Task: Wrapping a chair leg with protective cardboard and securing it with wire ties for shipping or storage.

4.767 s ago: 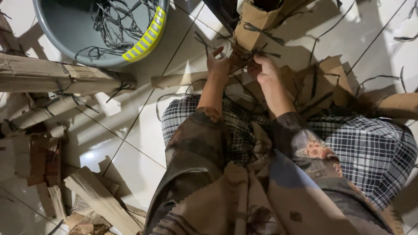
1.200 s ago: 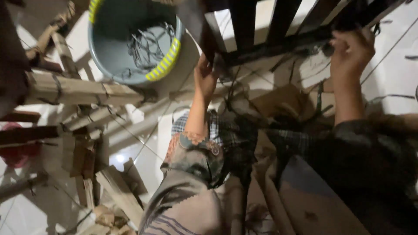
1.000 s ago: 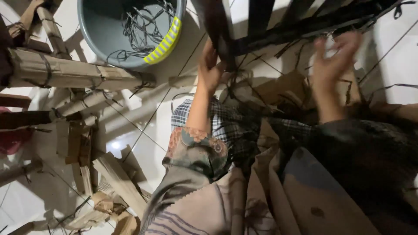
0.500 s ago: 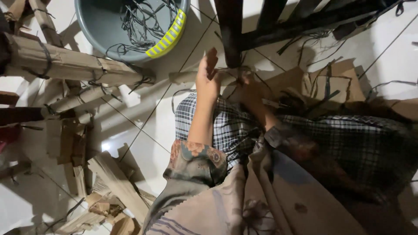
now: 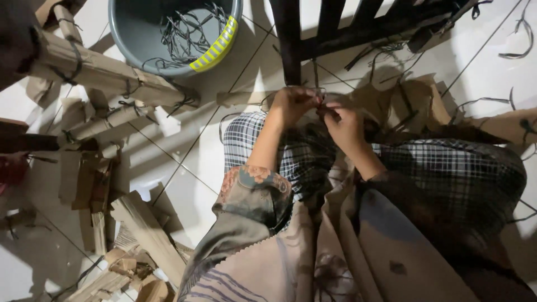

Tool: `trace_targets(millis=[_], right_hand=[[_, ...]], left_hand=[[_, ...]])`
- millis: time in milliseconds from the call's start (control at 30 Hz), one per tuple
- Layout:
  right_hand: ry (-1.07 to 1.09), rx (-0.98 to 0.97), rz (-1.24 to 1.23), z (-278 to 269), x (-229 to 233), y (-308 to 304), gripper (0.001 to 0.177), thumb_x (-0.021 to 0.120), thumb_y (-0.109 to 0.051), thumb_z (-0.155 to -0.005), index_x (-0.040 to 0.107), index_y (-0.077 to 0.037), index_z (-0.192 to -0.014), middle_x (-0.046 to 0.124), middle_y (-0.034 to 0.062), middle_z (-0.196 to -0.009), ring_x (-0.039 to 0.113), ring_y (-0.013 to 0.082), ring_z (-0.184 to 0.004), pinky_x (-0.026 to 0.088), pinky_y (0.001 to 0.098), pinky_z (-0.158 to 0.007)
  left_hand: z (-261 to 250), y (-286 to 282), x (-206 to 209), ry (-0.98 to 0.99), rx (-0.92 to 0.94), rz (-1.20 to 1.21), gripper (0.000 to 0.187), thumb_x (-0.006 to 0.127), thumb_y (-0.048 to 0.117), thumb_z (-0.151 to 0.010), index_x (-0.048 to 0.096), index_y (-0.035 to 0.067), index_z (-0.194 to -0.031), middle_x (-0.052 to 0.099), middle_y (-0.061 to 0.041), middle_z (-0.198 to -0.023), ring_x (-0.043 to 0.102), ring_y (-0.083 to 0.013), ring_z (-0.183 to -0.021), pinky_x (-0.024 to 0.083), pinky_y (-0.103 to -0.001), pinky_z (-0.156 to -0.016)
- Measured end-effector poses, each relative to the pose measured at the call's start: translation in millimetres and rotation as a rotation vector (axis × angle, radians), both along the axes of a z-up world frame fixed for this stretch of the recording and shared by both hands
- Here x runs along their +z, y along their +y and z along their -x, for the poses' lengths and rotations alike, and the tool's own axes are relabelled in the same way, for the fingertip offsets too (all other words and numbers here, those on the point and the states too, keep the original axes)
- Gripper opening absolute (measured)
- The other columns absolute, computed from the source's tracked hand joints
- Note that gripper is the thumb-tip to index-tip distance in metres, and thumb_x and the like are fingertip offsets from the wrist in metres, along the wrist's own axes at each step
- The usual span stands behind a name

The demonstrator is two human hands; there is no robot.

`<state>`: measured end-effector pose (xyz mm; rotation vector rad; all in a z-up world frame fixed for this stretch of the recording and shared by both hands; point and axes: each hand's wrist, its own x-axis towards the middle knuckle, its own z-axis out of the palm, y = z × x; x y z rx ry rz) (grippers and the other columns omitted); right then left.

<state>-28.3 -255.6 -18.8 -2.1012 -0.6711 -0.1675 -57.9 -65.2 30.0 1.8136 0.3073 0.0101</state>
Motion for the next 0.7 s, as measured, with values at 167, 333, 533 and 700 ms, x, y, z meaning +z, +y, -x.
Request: trace_targets(millis=[167, 333, 533, 700], right_hand=[[0.494, -0.038, -0.471, 12.9, 72.8, -0.7, 0.01, 0.083, -0.021, -0.096, 0.078, -0.014, -0.099, 0.076, 0.0011, -0.091, 0.071, 0.0114, -0.094, 0.057, 0.0348, -0.091], [0.982, 0.074, -0.983, -3.1, 71.2, -31.4, 0.011, 0.07, -0.016, -0.103, 0.061, -0.016, -0.096, 0.067, -0.0024, -0.091, 0.073, 0.0211, -0.1, 0.057, 0.0469, -0.103], [1.065, 0.039, -0.849, -33.0, 58.0, -56.6, 0.018, 0.068, -0.02, -0.107, 0.054, -0.013, -0.1, 0.057, 0.0106, -0.077, 0.063, 0.0255, -0.072, 0.05, 0.0325, -0.063], [1.216, 0.031, -0.837, -51.3, 50.2, -78.9, 0.02, 0.066, -0.035, -0.107, 0.059, -0.019, -0.097, 0.043, -0.0039, -0.069, 0.049, 0.0147, -0.067, 0.036, 0.0261, -0.063]], left_hand=[[21.5, -8.2, 46.7, -0.102, 0.321, 0.167, 0.028, 0.08, 0.021, -0.087, 0.076, 0.0, -0.104, 0.077, -0.023, -0.091, 0.077, -0.0343, -0.091, 0.062, -0.045, -0.078], [15.0, 9.6, 13.7, -0.094, 0.348, 0.338, 0.023, 0.079, 0.025, -0.089, 0.071, 0.005, -0.096, 0.077, -0.015, -0.081, 0.078, -0.0213, -0.075, 0.065, -0.03, -0.069], [6.7, 6.5, 1.3, -0.136, 0.334, 0.462, 0.022, 0.076, 0.022, -0.094, 0.069, 0.002, -0.1, 0.075, -0.018, -0.083, 0.078, -0.0253, -0.077, 0.066, -0.032, -0.066], [1.8, 7.3, 16.1, -0.095, 0.398, 0.399, 0.018, 0.072, 0.017, -0.096, 0.064, 0.001, -0.096, 0.075, -0.021, -0.085, 0.076, -0.0258, -0.078, 0.065, -0.041, -0.071]])
